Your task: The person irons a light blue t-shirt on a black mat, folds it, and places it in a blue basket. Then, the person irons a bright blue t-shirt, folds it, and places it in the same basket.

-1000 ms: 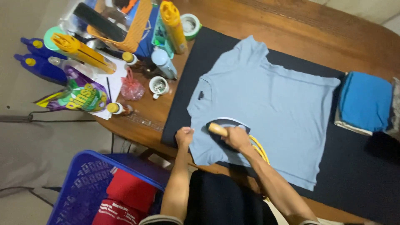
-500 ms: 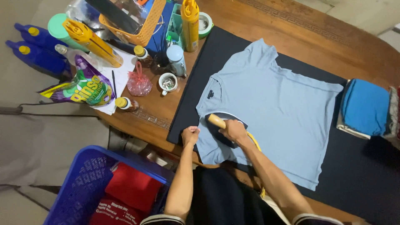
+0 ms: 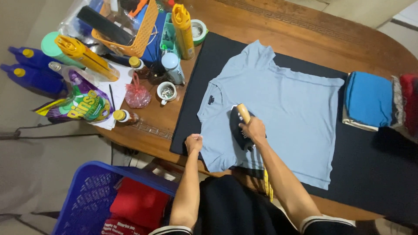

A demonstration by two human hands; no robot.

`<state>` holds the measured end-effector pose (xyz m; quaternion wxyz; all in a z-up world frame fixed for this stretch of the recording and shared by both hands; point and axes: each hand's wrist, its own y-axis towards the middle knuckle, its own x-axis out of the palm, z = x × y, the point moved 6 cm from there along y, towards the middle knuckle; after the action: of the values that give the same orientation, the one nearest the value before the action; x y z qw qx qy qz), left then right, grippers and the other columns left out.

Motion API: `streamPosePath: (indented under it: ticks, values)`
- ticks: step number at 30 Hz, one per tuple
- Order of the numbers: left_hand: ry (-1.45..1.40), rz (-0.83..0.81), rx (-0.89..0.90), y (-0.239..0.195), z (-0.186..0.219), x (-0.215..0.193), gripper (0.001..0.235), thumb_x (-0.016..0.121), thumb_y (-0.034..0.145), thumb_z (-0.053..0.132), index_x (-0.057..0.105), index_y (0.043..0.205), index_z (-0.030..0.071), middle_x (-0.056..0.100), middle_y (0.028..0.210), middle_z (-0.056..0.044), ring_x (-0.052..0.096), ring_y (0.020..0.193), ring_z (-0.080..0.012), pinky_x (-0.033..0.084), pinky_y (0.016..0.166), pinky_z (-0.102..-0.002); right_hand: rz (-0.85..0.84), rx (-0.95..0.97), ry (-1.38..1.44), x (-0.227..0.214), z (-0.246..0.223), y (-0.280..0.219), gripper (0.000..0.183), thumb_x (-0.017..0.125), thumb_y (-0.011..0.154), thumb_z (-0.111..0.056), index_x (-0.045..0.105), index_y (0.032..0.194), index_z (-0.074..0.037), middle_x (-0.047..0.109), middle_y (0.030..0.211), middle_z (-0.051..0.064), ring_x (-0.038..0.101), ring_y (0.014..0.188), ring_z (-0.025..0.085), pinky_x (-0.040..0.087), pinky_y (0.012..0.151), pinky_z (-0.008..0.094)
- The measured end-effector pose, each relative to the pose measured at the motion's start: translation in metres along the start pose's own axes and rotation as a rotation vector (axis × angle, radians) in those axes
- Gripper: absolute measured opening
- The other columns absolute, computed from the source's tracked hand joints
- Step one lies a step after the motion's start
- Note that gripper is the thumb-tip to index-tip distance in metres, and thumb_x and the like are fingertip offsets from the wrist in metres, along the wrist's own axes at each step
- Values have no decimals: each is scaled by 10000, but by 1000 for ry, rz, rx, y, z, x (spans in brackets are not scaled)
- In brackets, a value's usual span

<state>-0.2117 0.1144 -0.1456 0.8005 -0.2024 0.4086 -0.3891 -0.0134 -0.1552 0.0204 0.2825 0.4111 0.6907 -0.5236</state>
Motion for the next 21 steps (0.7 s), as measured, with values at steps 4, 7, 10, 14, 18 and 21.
streamPosePath:
  ticks: [4, 7, 10, 14, 18, 21]
  values:
    - [70, 3, 13, 12, -5, 9, 216, 824, 953, 298, 858, 1131, 182, 866, 1162, -47, 775, 1221, -298, 642, 1011, -465, -186, -139, -179, 9, -3, -40, 455, 842, 878, -477, 842, 1165, -123, 853, 1115, 203, 800, 1162, 413, 630, 1017, 550]
    - [114, 23, 24, 23, 1, 11, 214, 832, 948, 310, 863, 1141, 222, 860, 1176, -16, 769, 1230, -286, 648, 1014, -457, -294, -284, -289, 18, -2, -52, 373, 829, 864, -472, 833, 1106, -188, 864, 1091, 145, 800, 1171, 374, 633, 1038, 528]
    - [135, 16, -1, 12, 2, 7, 200, 796, 975, 257, 861, 1145, 176, 859, 1202, -29, 764, 1241, -302, 647, 1015, -456, -252, -140, -260, -1, 19, -56, 346, 831, 873, -480, 843, 1136, -256, 871, 1124, 87, 808, 1185, 317, 639, 1033, 466]
    - [130, 29, -6, 7, 7, 4, 194, 785, 978, 220, 863, 1148, 168, 860, 1195, -42, 771, 1230, -305, 646, 1008, -467, 34, 180, 62, -35, 80, -28, 522, 844, 890, -505, 815, 1232, -111, 847, 1158, 196, 790, 1195, 385, 623, 1016, 531]
    - [119, 46, -17, -8, 20, -4, 187, 782, 966, 177, 850, 1139, 154, 865, 1156, -42, 781, 1207, -294, 650, 1003, -461, 195, 409, 241, -45, 145, -14, 607, 889, 850, -518, 806, 1265, -83, 836, 1163, 219, 780, 1188, 415, 618, 1006, 547]
    - [407, 193, 195, -63, 99, -12, 313, 856, 914, 89, 696, 1183, 97, 656, 1281, -138, 726, 1196, -452, 644, 1014, -573, 57, 163, 163, -65, 106, -46, 580, 851, 887, -461, 820, 1241, -3, 816, 1205, 301, 740, 1229, 514, 579, 1039, 641]
